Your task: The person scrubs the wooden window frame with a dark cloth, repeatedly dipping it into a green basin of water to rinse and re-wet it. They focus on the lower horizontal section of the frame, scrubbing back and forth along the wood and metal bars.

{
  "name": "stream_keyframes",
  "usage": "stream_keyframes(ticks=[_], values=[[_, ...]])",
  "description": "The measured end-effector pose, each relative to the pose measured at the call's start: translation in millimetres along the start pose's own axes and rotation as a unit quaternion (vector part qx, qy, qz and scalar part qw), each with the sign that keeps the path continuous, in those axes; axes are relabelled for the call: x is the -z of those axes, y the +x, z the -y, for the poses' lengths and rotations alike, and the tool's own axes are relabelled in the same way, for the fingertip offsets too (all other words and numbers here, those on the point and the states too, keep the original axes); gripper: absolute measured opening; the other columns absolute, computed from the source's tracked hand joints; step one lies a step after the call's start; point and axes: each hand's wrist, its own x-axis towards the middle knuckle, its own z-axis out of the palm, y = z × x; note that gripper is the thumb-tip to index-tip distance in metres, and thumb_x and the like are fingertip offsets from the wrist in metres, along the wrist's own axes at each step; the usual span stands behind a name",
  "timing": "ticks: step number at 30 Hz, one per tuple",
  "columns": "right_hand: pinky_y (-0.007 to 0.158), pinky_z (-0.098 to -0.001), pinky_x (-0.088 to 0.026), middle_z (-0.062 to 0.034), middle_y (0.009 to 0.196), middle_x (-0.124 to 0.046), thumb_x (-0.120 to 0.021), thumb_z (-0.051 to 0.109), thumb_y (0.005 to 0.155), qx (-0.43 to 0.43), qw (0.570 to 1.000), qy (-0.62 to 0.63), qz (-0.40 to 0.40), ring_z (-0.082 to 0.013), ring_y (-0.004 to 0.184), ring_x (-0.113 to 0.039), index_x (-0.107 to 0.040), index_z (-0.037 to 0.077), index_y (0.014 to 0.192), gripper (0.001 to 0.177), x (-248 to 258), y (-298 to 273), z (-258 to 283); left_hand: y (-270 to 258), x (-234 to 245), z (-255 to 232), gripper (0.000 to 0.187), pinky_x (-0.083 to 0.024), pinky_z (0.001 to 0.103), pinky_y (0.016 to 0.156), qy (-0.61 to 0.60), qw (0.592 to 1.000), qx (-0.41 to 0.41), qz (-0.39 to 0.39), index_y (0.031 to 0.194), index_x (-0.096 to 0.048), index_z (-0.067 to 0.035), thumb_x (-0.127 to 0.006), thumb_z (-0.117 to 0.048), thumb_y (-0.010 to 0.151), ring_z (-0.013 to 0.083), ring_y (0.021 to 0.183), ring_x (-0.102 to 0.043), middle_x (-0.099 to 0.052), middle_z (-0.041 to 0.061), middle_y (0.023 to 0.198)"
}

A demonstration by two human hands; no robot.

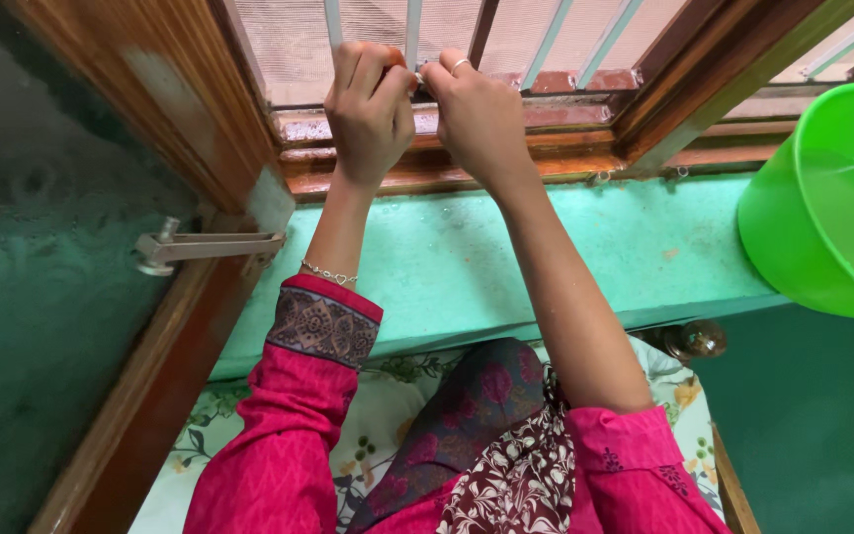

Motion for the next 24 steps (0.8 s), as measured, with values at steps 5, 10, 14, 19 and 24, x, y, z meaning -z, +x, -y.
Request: stream_keyframes(ticks=[5, 10, 14, 19, 24], values=[[0.062, -0.047, -0.053, -0.0081, 0.102, -0.064, -0.06, 0.006, 0.093, 0.015, 1.0, 0.013, -0.008, -0.0352, 0.078, -0.068, -0.066, 0.01, 0.109, 0.017, 3, -2, 3, 1, 0, 0, 0.01, -0.054, 0.041, 0.078, -0.003, 1.0, 0.005, -0.009, 0.081, -0.06, -0.003, -0.069, 0.003, 0.083, 0.0277, 0.098, -0.06, -0.062, 0.006, 0.097], [0.066, -0.0472, -0.053, -0.0094, 0.102, -0.066, -0.061, 0.007, 0.097, 0.0, 0.999, 0.04, 0.015, -0.0352, 0.08, -0.068, -0.068, 0.01, 0.111, 0.016, 11, -12, 1, 1, 2, 0, 0.011, -0.054, 0.04, 0.076, -0.014, 1.0, 0.022, -0.012, 0.08, -0.061, -0.003, -0.067, 0.006, 0.081, 0.027, 0.097, -0.06, -0.061, 0.006, 0.096], [0.071, -0.0475, -0.052, -0.0089, 0.096, -0.069, -0.067, 0.012, 0.093, 0.049, 0.986, 0.123, 0.103, -0.0352, 0.085, -0.067, -0.074, 0.014, 0.11, 0.019, 43, -49, -10, 1, 5, 4, 0.011, -0.053, 0.04, 0.075, -0.011, 1.0, 0.02, -0.019, 0.079, -0.06, -0.003, -0.065, 0.007, 0.081, 0.0262, 0.096, -0.06, -0.061, 0.006, 0.095], [0.077, -0.0459, -0.05, -0.0094, 0.07, -0.061, -0.074, 0.014, 0.095, -0.024, 0.99, 0.128, 0.052, -0.0317, 0.07, -0.056, -0.078, 0.01, 0.114, 0.019, 79, -60, -17, 2, -1, 2, 0.013, -0.051, 0.038, 0.073, -0.008, 1.0, 0.023, -0.016, 0.076, -0.06, -0.004, -0.066, 0.007, 0.081, 0.0262, 0.093, -0.059, -0.061, 0.006, 0.093], [0.073, -0.0314, -0.059, -0.0019, 0.099, -0.071, -0.06, 0.01, 0.106, -0.234, 0.825, 0.512, 0.054, -0.012, 0.085, -0.066, -0.065, 0.007, 0.129, 0.024, 44, -50, -31, 0, -1, 2, 0.012, -0.053, 0.038, 0.076, -0.015, 0.999, 0.028, -0.013, 0.078, -0.061, -0.004, -0.066, 0.006, 0.082, 0.0254, 0.096, -0.06, -0.062, 0.005, 0.094]])
